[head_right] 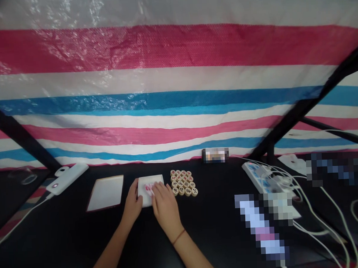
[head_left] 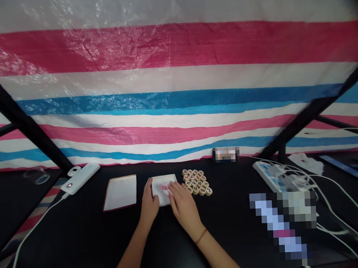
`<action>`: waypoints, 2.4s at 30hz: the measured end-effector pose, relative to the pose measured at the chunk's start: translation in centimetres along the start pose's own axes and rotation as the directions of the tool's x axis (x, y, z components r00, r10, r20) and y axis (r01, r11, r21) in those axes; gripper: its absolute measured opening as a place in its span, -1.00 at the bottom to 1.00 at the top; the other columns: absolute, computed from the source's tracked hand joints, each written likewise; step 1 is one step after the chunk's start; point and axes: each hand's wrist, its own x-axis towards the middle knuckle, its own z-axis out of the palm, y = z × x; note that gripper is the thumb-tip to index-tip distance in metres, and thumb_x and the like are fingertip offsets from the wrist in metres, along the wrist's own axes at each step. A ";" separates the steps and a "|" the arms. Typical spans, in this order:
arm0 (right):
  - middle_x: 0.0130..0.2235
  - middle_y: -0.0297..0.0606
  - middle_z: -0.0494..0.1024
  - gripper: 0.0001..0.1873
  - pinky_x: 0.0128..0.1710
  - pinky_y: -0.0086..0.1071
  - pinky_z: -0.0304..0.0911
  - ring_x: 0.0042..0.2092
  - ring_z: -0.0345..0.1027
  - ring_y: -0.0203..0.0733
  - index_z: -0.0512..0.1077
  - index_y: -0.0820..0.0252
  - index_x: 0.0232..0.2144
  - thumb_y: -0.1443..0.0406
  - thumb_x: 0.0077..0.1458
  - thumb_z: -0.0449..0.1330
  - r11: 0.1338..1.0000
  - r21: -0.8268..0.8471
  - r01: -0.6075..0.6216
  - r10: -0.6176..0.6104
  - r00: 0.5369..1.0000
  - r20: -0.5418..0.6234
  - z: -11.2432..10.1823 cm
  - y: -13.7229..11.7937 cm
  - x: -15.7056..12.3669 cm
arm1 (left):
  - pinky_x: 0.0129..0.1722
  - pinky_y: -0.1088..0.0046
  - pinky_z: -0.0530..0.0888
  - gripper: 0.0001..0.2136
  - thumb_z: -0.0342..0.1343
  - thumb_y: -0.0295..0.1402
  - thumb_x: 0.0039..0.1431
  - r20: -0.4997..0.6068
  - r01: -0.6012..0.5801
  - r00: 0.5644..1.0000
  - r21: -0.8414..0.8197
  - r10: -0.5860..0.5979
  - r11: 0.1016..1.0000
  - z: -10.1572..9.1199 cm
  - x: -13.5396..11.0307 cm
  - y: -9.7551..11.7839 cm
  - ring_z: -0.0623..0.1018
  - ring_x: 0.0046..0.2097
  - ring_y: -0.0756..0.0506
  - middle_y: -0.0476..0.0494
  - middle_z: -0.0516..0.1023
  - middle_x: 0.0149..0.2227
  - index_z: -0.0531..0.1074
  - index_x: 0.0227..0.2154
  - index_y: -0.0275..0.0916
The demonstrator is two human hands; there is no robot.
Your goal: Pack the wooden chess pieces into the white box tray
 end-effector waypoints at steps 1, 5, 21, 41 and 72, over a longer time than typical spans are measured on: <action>0.04 -0.11 0.51 -0.64 0.20 -0.03 0.12 0.13 0.32 -0.05 0.44 0.18 0.02 0.39 0.25 -0.03 1.000 -0.019 -0.001 0.002 0.998 0.062 1.0 -0.3 0.6 | 0.29 0.15 0.16 -0.35 -0.05 -0.59 -0.03 -0.001 0.010 1.000 -0.033 -0.010 0.999 0.1 -0.2 -0.2 0.21 0.30 -0.18 -0.25 0.18 0.29 0.16 0.21 -0.23; -0.01 -0.11 0.54 -0.69 0.20 0.00 0.07 0.07 0.35 -0.01 0.45 0.22 -0.03 0.26 0.23 0.08 0.998 -0.061 -0.027 0.039 0.978 0.206 3.1 -0.4 1.1 | 0.25 0.17 0.24 -0.42 -0.03 -0.52 0.05 -0.028 0.065 0.997 -0.133 -0.070 0.989 0.2 -0.5 -0.4 0.26 0.27 -0.17 -0.26 0.21 0.27 0.18 0.20 -0.24; 0.10 -0.06 0.45 -0.55 0.25 0.11 -0.11 0.16 0.24 0.04 0.40 0.19 0.05 0.07 0.24 0.06 0.994 -0.107 0.032 -0.002 0.964 0.266 2.3 1.0 0.3 | 0.19 0.25 0.34 -0.43 -0.06 -0.56 0.00 -0.021 0.143 0.989 -0.091 -0.145 0.986 0.0 -0.4 0.4 0.39 0.18 -0.13 -0.26 0.34 0.17 0.23 0.15 -0.27; -0.21 0.02 0.55 -0.79 -0.22 -0.23 0.11 -0.09 0.29 0.09 0.49 0.31 -0.25 0.33 0.11 0.12 0.866 -0.466 -0.181 0.357 0.877 0.322 0.5 8.5 8.1 | 0.12 0.08 0.33 -0.67 0.07 -0.55 -0.03 0.121 -0.232 0.973 0.499 0.198 0.835 -0.2 -1.2 3.5 0.33 0.09 -0.28 -0.24 0.26 0.14 0.51 -0.17 -0.18; -0.19 -0.23 0.54 -0.73 -0.13 -0.38 0.29 -0.17 0.43 -0.19 0.43 0.19 -0.17 0.44 0.03 0.13 0.961 0.238 -0.141 0.051 0.935 0.350 2.4 1.8 4.8 | 0.10 0.12 0.29 -0.48 0.02 -0.38 0.07 0.068 0.033 0.994 0.564 -0.086 0.825 -0.9 0.0 3.4 0.32 0.17 -0.28 -0.27 0.35 0.18 0.28 0.16 -0.19</action>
